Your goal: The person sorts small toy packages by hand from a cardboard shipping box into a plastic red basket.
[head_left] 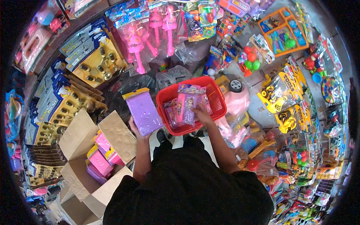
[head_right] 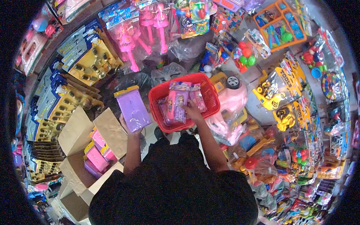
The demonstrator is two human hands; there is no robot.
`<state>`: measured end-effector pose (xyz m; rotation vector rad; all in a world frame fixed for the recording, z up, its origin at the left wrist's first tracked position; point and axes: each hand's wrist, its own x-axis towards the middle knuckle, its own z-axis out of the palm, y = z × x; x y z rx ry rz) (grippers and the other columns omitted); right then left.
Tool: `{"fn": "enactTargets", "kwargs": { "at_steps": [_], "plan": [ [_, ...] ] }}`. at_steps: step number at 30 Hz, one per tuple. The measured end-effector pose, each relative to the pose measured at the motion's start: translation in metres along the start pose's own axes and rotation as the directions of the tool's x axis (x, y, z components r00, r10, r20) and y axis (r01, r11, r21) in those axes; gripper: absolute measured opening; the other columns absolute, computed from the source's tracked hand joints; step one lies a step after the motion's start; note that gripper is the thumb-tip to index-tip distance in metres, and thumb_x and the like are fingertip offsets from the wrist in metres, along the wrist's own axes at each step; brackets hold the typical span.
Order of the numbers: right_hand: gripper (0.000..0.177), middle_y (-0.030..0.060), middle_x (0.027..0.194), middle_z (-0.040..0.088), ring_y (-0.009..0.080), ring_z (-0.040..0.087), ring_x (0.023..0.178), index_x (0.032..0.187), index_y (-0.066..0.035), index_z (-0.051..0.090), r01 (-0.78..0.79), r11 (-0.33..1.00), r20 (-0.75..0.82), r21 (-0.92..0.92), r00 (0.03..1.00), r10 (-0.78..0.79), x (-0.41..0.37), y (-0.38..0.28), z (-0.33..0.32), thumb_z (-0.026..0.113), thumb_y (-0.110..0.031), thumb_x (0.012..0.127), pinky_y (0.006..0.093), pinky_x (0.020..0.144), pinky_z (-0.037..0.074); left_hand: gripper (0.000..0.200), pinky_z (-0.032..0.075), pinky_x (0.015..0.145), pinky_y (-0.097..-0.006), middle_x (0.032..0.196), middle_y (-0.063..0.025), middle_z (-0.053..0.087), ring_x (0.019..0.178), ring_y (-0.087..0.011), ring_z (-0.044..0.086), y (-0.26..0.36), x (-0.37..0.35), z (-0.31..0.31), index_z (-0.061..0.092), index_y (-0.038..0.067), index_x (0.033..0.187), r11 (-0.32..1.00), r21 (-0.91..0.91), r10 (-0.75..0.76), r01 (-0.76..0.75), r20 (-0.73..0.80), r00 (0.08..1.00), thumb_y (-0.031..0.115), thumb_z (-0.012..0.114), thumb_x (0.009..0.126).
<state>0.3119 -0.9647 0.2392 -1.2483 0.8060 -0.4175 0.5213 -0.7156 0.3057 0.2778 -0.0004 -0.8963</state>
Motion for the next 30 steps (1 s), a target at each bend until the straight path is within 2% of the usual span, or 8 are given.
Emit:
{"fn": "enactTargets", "kwargs": {
  "at_steps": [4, 7, 11, 16, 22, 25, 28, 30],
  "plan": [
    [0.034, 0.0066, 0.092, 0.063, 0.0166, 0.059, 0.084, 0.117, -0.004, 0.056, -0.248, 0.939, 0.073, -0.239, 0.959, 0.272, 0.035, 0.011, 0.024, 0.064, -0.012, 0.085, 0.0318, 0.072, 0.05, 0.072, 0.042, 0.097, -0.0498, 0.128, -0.0136, 0.053, 0.115, -0.0331, 0.053, 0.001, -0.002, 0.011, 0.044, 0.007, 0.135, 1.0, -0.015, 0.003, -0.004, -0.113, 0.994, 0.059, 0.049, 0.085],
    [0.037, 0.0093, 0.098, 0.065, 0.018, 0.06, 0.087, 0.12, -0.004, 0.055, -0.092, 0.773, 0.128, -0.627, 0.967, 0.219, 0.069, 0.068, 0.02, 0.065, -0.013, 0.085, 0.0325, 0.074, 0.049, 0.082, 0.043, 0.097, -0.0507, 0.129, -0.0171, 0.051, 0.115, -0.0348, 0.052, 0.001, -0.01, 0.011, 0.038, 0.007, 0.139, 1.0, 0.003, -0.026, 0.026, -0.081, 0.996, 0.065, 0.049, 0.083],
    [0.036, 0.013, 0.102, 0.066, 0.0218, 0.062, 0.092, 0.119, -0.002, 0.057, -0.064, 0.795, 0.182, -0.603, 0.96, 0.215, 0.109, 0.171, 0.009, 0.063, -0.011, 0.085, 0.0348, 0.08, 0.049, 0.097, 0.045, 0.093, -0.0543, 0.133, -0.0213, 0.046, 0.114, -0.0394, 0.051, -0.002, -0.032, -0.01, 0.03, 0.006, 0.143, 0.997, 0.069, 0.034, -0.029, -0.072, 0.997, 0.075, 0.048, 0.078],
    [0.045, 0.0188, 0.108, 0.065, 0.0293, 0.064, 0.097, 0.12, -0.003, 0.056, 0.037, 0.611, 0.155, -0.791, 0.978, 0.141, 0.102, 0.162, 0.017, 0.064, -0.024, 0.08, 0.0376, 0.086, 0.049, 0.106, 0.05, 0.088, -0.052, 0.13, -0.0205, 0.046, 0.106, -0.0388, 0.054, -0.025, -0.048, 0.015, 0.028, 0.005, 0.143, 0.987, 0.157, 0.044, -0.024, -0.12, 0.992, 0.079, 0.052, 0.071],
    [0.047, 0.0176, 0.111, 0.065, 0.0301, 0.062, 0.103, 0.118, -0.007, 0.059, 0.045, 0.693, 0.254, -0.72, 0.946, 0.202, 0.104, 0.148, 0.021, 0.068, -0.032, 0.079, 0.0379, 0.089, 0.048, 0.11, 0.055, 0.079, -0.0428, 0.119, -0.021, 0.056, 0.101, -0.0319, 0.062, -0.049, -0.044, 0.019, 0.03, 0.003, 0.141, 0.857, 0.483, -0.066, 0.179, -0.242, 0.968, 0.084, 0.045, 0.068],
    [0.049, 0.0182, 0.108, 0.065, 0.0301, 0.063, 0.097, 0.117, -0.004, 0.059, 0.043, 0.749, 0.326, -0.662, 0.916, 0.235, 0.089, 0.091, 0.014, 0.069, -0.035, 0.08, 0.0391, 0.086, 0.049, 0.097, 0.055, 0.07, -0.0346, 0.11, -0.0157, 0.06, 0.087, -0.0228, 0.064, -0.076, -0.021, 0.009, 0.034, 0.003, 0.138, 0.578, 0.811, 0.151, 0.094, -0.219, 0.964, 0.077, 0.045, 0.078],
    [0.048, 0.017, 0.105, 0.066, 0.0254, 0.063, 0.093, 0.12, -0.002, 0.056, -0.103, 0.687, 0.281, -0.719, 0.862, 0.423, 0.085, 0.048, 0.002, 0.067, -0.031, 0.083, 0.0365, 0.082, 0.05, 0.078, 0.041, 0.096, -0.0329, 0.126, -0.0094, 0.051, 0.114, -0.0175, 0.05, -0.106, 0.001, 0.051, 0.034, 0.003, 0.14, 0.582, 0.8, 0.111, 0.147, -0.258, 0.96, 0.058, 0.052, 0.088],
    [0.045, 0.0152, 0.103, 0.066, 0.0215, 0.063, 0.092, 0.121, 0.0, 0.054, -0.209, 0.881, 0.289, -0.425, 0.891, 0.35, 0.099, 0.114, -0.024, 0.065, -0.025, 0.085, 0.0336, 0.079, 0.05, 0.074, 0.038, 0.1, -0.0325, 0.131, -0.01, 0.048, 0.118, -0.0181, 0.047, -0.126, 0.015, 0.052, 0.03, 0.002, 0.143, 0.59, 0.783, 0.066, 0.195, -0.288, 0.955, 0.05, 0.054, 0.091]
  ]
}}
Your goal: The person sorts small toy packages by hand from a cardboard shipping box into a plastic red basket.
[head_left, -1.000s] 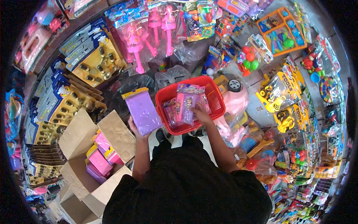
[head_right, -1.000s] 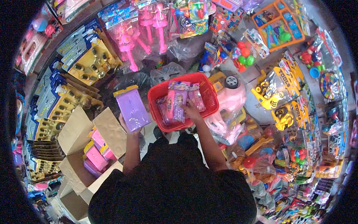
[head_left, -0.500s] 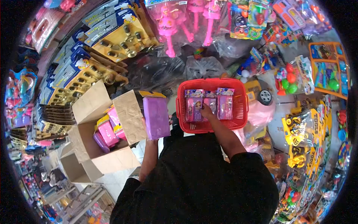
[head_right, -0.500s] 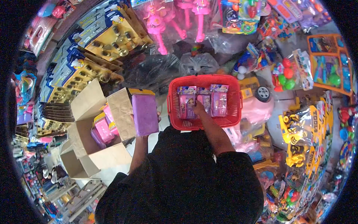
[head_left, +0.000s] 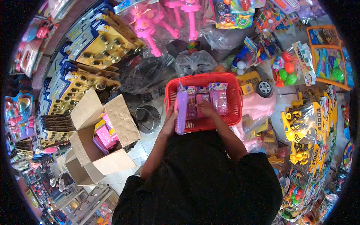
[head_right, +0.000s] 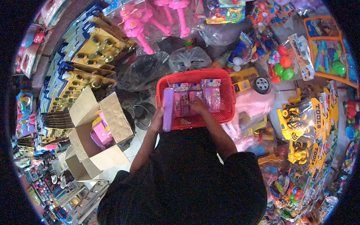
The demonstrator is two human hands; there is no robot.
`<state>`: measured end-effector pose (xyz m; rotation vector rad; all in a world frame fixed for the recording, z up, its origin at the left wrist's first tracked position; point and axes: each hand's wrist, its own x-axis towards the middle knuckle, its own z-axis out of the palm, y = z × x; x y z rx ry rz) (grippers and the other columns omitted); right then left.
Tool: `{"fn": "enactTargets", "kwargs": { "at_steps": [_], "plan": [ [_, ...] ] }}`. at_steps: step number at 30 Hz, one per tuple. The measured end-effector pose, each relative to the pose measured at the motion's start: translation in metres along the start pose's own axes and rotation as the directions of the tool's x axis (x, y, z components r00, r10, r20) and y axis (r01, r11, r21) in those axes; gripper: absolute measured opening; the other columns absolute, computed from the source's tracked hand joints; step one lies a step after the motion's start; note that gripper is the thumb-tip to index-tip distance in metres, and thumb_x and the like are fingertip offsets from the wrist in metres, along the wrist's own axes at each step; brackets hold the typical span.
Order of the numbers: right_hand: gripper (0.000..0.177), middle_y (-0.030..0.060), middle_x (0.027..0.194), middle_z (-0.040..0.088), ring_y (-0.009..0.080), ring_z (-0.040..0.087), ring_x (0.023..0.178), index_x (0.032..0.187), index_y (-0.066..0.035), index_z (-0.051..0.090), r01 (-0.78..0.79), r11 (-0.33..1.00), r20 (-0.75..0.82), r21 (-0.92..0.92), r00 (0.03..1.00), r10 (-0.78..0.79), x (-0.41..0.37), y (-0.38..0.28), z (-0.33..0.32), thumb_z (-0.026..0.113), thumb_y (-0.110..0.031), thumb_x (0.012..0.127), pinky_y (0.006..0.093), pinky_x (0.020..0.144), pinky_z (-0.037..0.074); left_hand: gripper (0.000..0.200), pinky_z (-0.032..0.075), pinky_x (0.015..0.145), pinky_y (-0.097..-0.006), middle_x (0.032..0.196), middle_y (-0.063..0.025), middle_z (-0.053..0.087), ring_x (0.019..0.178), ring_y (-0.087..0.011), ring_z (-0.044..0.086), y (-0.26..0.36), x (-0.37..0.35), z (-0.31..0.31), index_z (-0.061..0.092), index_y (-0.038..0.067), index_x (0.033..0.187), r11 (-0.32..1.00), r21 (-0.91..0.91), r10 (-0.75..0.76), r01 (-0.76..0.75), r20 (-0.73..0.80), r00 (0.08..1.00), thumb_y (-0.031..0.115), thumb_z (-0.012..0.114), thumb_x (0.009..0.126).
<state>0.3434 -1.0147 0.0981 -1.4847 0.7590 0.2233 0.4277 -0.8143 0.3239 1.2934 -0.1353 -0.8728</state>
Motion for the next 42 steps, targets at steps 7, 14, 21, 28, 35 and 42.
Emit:
{"fn": "enactTargets", "kwargs": {
  "at_steps": [7, 14, 21, 28, 35, 42],
  "plan": [
    [0.033, 0.0084, 0.096, 0.065, 0.0149, 0.061, 0.088, 0.113, -0.001, 0.054, 0.17, 0.959, -0.351, 0.228, 0.933, -0.082, -0.059, -0.011, -0.073, 0.064, -0.02, 0.088, 0.0296, 0.071, 0.05, 0.07, 0.029, 0.108, -0.033, 0.142, -0.0177, 0.035, 0.129, -0.0245, 0.037, -0.068, 0.068, 0.039, 0.019, 0.001, 0.145, 0.952, 0.258, -0.17, 0.167, -0.012, 0.985, 0.023, 0.056, 0.091],
    [0.033, 0.0051, 0.097, 0.064, 0.014, 0.059, 0.089, 0.107, -0.003, 0.06, 0.17, 0.965, -0.294, 0.201, 0.95, -0.106, -0.126, -0.078, -0.096, 0.067, -0.028, 0.087, 0.0306, 0.079, 0.048, 0.088, 0.033, 0.106, -0.0424, 0.143, -0.0318, 0.027, 0.128, -0.0438, 0.037, -0.172, 0.108, 0.043, 0.005, -0.009, 0.143, 0.548, 0.829, 0.191, -0.111, 0.005, 0.982, 0.025, 0.062, 0.087],
    [0.065, 0.0207, 0.131, 0.049, 0.0293, 0.045, 0.124, 0.13, -0.004, 0.05, 0.062, 0.981, -0.204, -0.183, 0.974, -0.1, -0.123, -0.046, -0.091, 0.065, -0.046, 0.083, 0.0395, 0.104, 0.035, 0.097, 0.027, 0.11, -0.0437, 0.146, -0.0366, 0.015, 0.135, -0.0472, 0.025, -0.201, 0.116, 0.044, -0.004, -0.007, 0.144, 0.653, 0.757, 0.04, 0.0, -0.035, 0.999, 0.032, 0.062, 0.084],
    [0.072, 0.0263, 0.153, 0.005, 0.042, -0.004, 0.142, 0.145, -0.029, 0.033, 0.001, 0.695, -0.009, -0.719, 1.0, -0.01, -0.105, -0.059, -0.064, 0.063, -0.05, 0.082, 0.0502, 0.114, 0.011, 0.099, 0.01, 0.115, -0.049, 0.153, -0.0253, 0.012, 0.142, -0.0395, 0.01, -0.169, 0.108, 0.024, 0.005, 0.001, 0.148, 0.233, 0.972, -0.175, 0.025, 0.016, 0.984, 0.047, 0.06, 0.081],
    [0.086, 0.0205, 0.153, -0.019, 0.044, -0.017, 0.14, 0.147, -0.039, 0.022, -0.117, 0.508, 0.001, -0.853, 0.974, 0.224, -0.092, -0.06, -0.05, 0.067, -0.054, 0.075, 0.0604, 0.112, 0.002, 0.1, 0.014, 0.115, -0.0492, 0.154, -0.0224, 0.012, 0.142, -0.0387, 0.013, -0.154, 0.088, 0.013, 0.004, 0.006, 0.149, 0.153, 0.987, -0.183, -0.047, 0.075, 0.98, 0.043, 0.064, 0.079],
    [0.087, 0.0205, 0.153, -0.02, 0.0506, -0.013, 0.138, 0.143, -0.041, 0.032, -0.159, 0.579, -0.086, -0.799, 0.985, 0.151, -0.088, -0.056, -0.042, 0.073, -0.053, 0.068, 0.0641, 0.11, 0.007, 0.103, 0.028, 0.111, -0.0497, 0.152, -0.0258, 0.014, 0.138, -0.0448, 0.02, -0.158, 0.078, 0.005, 0.008, 0.023, 0.151, 0.147, 0.985, -0.197, -0.087, 0.116, 0.973, 0.03, 0.074, 0.073]
  ]
}}
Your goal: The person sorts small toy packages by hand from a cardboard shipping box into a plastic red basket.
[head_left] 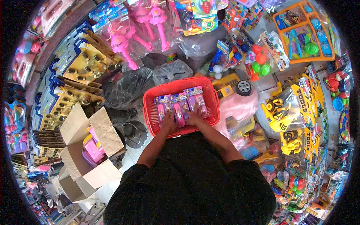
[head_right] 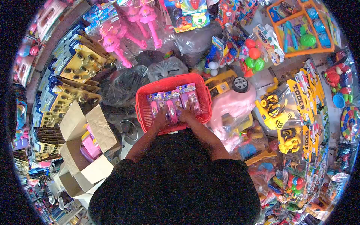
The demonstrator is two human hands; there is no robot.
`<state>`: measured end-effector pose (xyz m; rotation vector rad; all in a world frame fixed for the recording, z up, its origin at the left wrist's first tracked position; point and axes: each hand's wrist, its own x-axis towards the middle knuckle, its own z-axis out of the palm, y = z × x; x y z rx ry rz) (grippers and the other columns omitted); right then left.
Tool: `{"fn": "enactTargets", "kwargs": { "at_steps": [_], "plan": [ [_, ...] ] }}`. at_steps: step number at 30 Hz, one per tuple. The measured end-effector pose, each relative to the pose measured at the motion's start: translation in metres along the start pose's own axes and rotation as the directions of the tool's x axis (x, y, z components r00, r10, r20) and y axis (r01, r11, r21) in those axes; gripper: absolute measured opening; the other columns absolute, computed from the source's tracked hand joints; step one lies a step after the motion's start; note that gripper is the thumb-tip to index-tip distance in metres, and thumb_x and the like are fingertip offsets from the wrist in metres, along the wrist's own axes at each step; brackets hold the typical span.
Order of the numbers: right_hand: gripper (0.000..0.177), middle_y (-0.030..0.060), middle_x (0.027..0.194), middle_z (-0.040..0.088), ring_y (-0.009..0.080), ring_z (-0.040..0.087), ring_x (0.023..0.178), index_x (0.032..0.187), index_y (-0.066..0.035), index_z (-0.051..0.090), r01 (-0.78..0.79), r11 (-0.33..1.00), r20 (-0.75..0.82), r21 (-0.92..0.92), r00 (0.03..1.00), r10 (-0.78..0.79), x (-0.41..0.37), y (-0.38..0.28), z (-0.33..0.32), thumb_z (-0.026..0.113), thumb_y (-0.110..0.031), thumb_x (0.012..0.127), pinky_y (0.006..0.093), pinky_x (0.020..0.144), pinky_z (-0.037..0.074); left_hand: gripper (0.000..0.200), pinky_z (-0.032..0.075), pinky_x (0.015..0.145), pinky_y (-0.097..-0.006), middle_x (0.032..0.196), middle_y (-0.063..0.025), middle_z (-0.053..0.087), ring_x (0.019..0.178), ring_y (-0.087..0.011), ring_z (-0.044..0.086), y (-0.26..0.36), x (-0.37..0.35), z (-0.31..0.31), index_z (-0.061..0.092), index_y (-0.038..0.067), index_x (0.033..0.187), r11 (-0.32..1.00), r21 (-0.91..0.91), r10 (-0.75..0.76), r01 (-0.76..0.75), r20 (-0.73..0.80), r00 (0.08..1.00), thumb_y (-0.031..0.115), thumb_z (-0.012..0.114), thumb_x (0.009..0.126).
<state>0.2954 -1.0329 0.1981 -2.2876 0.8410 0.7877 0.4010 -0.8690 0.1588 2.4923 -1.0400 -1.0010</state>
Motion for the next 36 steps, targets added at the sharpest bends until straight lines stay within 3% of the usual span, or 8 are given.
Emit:
{"fn": "enactTargets", "kwargs": {
  "at_steps": [8, 13, 14, 18, 22, 26, 32, 36],
  "plan": [
    [0.077, 0.0253, 0.153, -0.012, 0.0473, -0.011, 0.14, 0.144, -0.036, 0.033, 0.061, 0.972, 0.01, 0.227, 0.998, -0.065, 0.001, 0.013, -0.004, 0.066, -0.054, 0.076, 0.0562, 0.113, 0.007, 0.095, 0.019, 0.099, -0.0759, 0.154, -0.0233, 0.009, 0.14, -0.0436, 0.015, 0.042, 0.0, -0.03, 0.009, 0.033, 0.15, 0.97, 0.059, -0.242, 0.238, 0.07, 0.968, 0.037, 0.069, 0.076],
    [0.058, 0.0247, 0.141, 0.039, 0.0345, 0.036, 0.134, 0.132, -0.009, 0.051, 0.462, 0.703, -0.269, 0.54, 0.887, -0.376, -0.018, 0.005, -0.02, 0.067, -0.038, 0.084, 0.0453, 0.109, 0.03, 0.087, 0.027, 0.108, -0.0572, 0.151, -0.0222, 0.019, 0.138, -0.0449, 0.019, 0.027, 0.003, -0.011, 0.013, 0.021, 0.15, 0.994, 0.043, -0.103, 0.105, -0.045, 0.994, 0.04, 0.063, 0.081],
    [0.035, 0.017, 0.113, 0.063, 0.0235, 0.059, 0.108, 0.114, -0.001, 0.059, 0.618, 0.691, -0.554, 0.375, 0.747, -0.367, -0.035, -0.001, -0.015, 0.065, -0.023, 0.087, 0.0347, 0.095, 0.044, 0.082, 0.029, 0.107, -0.0537, 0.15, -0.0227, 0.022, 0.137, -0.0444, 0.023, 0.026, -0.002, -0.009, 0.019, 0.018, 0.148, 0.997, 0.022, -0.066, 0.068, -0.088, 0.994, 0.04, 0.062, 0.082],
    [0.014, 0.0006, 0.079, 0.059, 0.0068, 0.053, 0.069, 0.094, -0.002, 0.059, 0.638, 0.416, -0.519, 0.648, 0.77, -0.371, -0.077, -0.023, -0.004, 0.062, -0.015, 0.091, 0.0243, 0.062, 0.045, 0.053, 0.043, 0.096, -0.047, 0.13, -0.0248, 0.05, 0.116, -0.0433, 0.05, 0.022, -0.041, -0.023, 0.046, 0.01, 0.132, 0.972, -0.223, 0.045, -0.077, -0.142, 0.989, 0.032, 0.059, 0.085],
    [0.014, 0.0014, 0.08, 0.059, 0.0078, 0.056, 0.074, 0.097, -0.002, 0.058, 0.482, 0.438, -0.201, 0.759, 0.813, -0.547, -0.103, -0.03, 0.021, 0.06, -0.015, 0.092, 0.0264, 0.066, 0.048, 0.026, 0.052, 0.072, -0.041, 0.084, -0.0141, 0.068, 0.076, -0.0357, 0.066, 0.032, -0.102, -0.051, 0.059, 0.004, 0.111, 0.889, -0.432, -0.031, -0.151, -0.386, 0.922, 0.02, 0.054, 0.091],
    [0.017, 0.006, 0.09, 0.064, 0.0105, 0.061, 0.085, 0.102, -0.002, 0.059, 0.391, 0.422, 0.008, 0.818, 0.726, -0.688, -0.081, -0.023, 0.063, 0.059, -0.015, 0.093, 0.0279, 0.072, 0.05, 0.03, 0.05, 0.065, -0.0276, 0.083, -0.0044, 0.066, 0.072, -0.0105, 0.063, 0.012, -0.153, -0.063, 0.06, 0.003, 0.108, 0.504, -0.861, -0.126, 0.073, 0.011, 0.992, 0.029, 0.051, 0.096],
    [0.035, 0.0158, 0.112, 0.063, 0.0255, 0.06, 0.106, 0.116, -0.002, 0.058, 0.714, 0.497, 0.079, 0.493, 0.531, -0.843, -0.075, -0.036, 0.073, 0.061, -0.026, 0.091, 0.0347, 0.091, 0.046, 0.038, 0.049, 0.069, -0.0274, 0.096, -0.005, 0.067, 0.086, -0.0129, 0.064, -0.054, -0.199, -0.001, 0.062, 0.007, 0.11, 0.461, -0.789, -0.26, 0.407, 0.319, 0.911, 0.04, 0.05, 0.095],
    [0.052, 0.0179, 0.125, 0.056, 0.0281, 0.051, 0.119, 0.122, -0.003, 0.057, 0.609, 0.764, 0.35, 0.213, 0.682, -0.642, -0.041, -0.013, 0.116, 0.058, -0.043, 0.089, 0.038, 0.1, 0.039, 0.042, 0.05, 0.083, -0.038, 0.107, -0.015, 0.067, 0.102, -0.0259, 0.063, -0.159, -0.215, 0.154, 0.063, 0.011, 0.115, 0.765, -0.335, -0.521, 0.55, 0.178, 0.834, 0.044, 0.052, 0.091]
  ]
}}
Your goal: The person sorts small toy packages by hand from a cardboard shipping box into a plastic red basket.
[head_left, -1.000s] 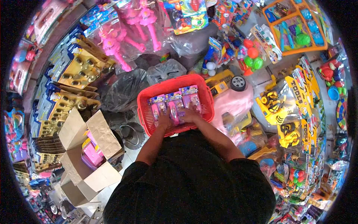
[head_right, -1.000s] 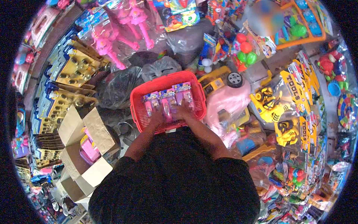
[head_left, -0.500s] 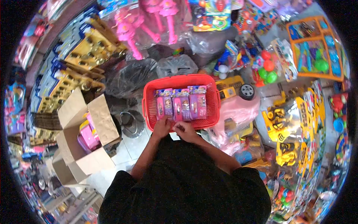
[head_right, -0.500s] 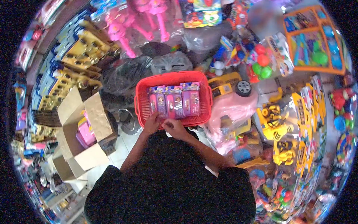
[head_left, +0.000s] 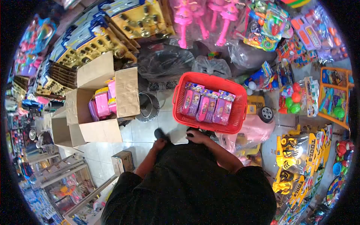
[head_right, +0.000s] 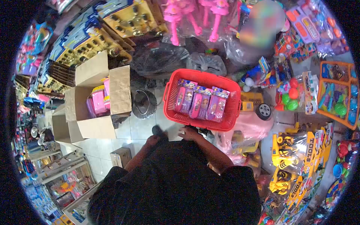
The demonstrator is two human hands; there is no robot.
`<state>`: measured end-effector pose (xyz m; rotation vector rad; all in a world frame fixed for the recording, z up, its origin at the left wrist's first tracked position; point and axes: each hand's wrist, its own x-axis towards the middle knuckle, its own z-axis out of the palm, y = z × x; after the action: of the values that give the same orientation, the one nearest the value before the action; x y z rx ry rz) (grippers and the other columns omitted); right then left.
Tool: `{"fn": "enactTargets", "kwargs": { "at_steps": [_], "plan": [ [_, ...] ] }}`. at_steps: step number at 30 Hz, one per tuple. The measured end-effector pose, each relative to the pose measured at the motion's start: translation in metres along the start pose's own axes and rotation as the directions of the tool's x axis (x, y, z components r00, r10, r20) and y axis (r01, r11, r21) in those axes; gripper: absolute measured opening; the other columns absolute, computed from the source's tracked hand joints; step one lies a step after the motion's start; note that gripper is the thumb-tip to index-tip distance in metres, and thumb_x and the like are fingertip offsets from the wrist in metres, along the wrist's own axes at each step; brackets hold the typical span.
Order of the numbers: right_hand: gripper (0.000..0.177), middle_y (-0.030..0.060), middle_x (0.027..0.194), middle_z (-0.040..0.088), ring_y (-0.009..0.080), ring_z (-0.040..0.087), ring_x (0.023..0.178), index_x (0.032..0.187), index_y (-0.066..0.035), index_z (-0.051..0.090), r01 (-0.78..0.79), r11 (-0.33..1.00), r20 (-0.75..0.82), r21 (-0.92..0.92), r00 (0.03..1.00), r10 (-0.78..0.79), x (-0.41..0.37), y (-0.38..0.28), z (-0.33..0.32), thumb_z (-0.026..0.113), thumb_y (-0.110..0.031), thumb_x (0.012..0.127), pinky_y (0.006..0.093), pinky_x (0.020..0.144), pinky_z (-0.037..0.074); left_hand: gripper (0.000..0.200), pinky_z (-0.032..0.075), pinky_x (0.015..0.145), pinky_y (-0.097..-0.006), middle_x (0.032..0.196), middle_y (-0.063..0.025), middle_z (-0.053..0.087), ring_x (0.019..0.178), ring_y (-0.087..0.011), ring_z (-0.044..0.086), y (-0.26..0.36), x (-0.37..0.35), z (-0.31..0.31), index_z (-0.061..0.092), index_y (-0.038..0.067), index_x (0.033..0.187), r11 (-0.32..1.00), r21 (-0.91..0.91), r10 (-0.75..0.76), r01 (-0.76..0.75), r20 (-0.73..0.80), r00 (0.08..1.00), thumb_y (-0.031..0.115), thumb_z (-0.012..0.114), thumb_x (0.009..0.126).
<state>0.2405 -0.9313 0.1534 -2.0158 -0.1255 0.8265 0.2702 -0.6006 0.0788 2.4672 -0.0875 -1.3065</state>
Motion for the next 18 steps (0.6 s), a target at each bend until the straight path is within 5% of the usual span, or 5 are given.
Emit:
{"fn": "enactTargets", "kwargs": {
  "at_steps": [3, 5, 13, 16, 18],
  "plan": [
    [0.057, 0.0166, 0.129, 0.054, 0.0276, 0.051, 0.12, 0.127, -0.005, 0.055, -0.249, 0.967, 0.245, 0.044, 0.941, 0.232, -0.002, 0.029, 0.009, 0.054, -0.048, 0.09, 0.0381, 0.102, 0.038, 0.047, 0.046, 0.093, -0.0409, 0.112, -0.0193, 0.064, 0.109, -0.0333, 0.059, -0.084, 0.069, 0.045, 0.063, 0.013, 0.116, 0.829, 0.247, 0.46, -0.502, 0.212, 0.862, 0.047, 0.055, 0.086],
    [0.056, 0.0122, 0.119, 0.061, 0.0259, 0.055, 0.112, 0.122, -0.005, 0.059, -0.376, 0.839, 0.194, 0.393, 0.926, 0.324, 0.015, 0.105, 0.059, 0.056, -0.049, 0.088, 0.0372, 0.1, 0.039, 0.044, 0.047, 0.092, -0.0378, 0.107, -0.0146, 0.066, 0.101, -0.0301, 0.062, -0.004, -0.022, -0.021, 0.063, 0.012, 0.114, 0.981, -0.189, 0.056, -0.04, 0.077, 0.995, 0.046, 0.054, 0.088],
    [0.052, 0.012, 0.119, 0.061, 0.0231, 0.054, 0.112, 0.119, -0.005, 0.061, -0.383, 0.857, 0.19, 0.345, 0.922, 0.336, 0.047, 0.024, 0.107, 0.053, -0.047, 0.09, 0.035, 0.099, 0.038, 0.049, 0.045, 0.092, -0.037, 0.115, -0.0182, 0.062, 0.105, -0.0285, 0.059, -0.076, -0.08, -0.05, 0.06, 0.009, 0.118, 0.895, -0.429, 0.155, -0.12, 0.047, 0.987, 0.049, 0.051, 0.09],
    [0.051, 0.0133, 0.118, 0.061, 0.0241, 0.055, 0.111, 0.117, -0.004, 0.061, -0.343, 0.932, 0.196, 0.112, 0.928, 0.318, 0.078, -0.005, 0.144, 0.052, -0.046, 0.09, 0.0358, 0.098, 0.039, 0.044, 0.037, 0.102, -0.0406, 0.13, -0.0174, 0.051, 0.119, -0.0288, 0.049, -0.163, -0.086, -0.033, 0.054, 0.005, 0.124, 0.722, -0.147, 0.69, -0.676, 0.219, 0.689, 0.036, 0.037, 0.098],
    [0.053, 0.0144, 0.119, 0.061, 0.0256, 0.055, 0.111, 0.118, -0.003, 0.06, -0.324, 0.946, 0.24, -0.008, 0.918, 0.316, 0.106, -0.006, 0.176, 0.052, -0.047, 0.09, 0.0365, 0.098, 0.04, 0.037, 0.042, 0.099, -0.0408, 0.132, -0.0145, 0.052, 0.119, -0.0318, 0.05, -0.183, -0.132, -0.041, 0.055, 0.013, 0.126, 0.941, -0.255, 0.304, -0.224, 0.34, 0.89, 0.031, 0.044, 0.095]
  ]
}}
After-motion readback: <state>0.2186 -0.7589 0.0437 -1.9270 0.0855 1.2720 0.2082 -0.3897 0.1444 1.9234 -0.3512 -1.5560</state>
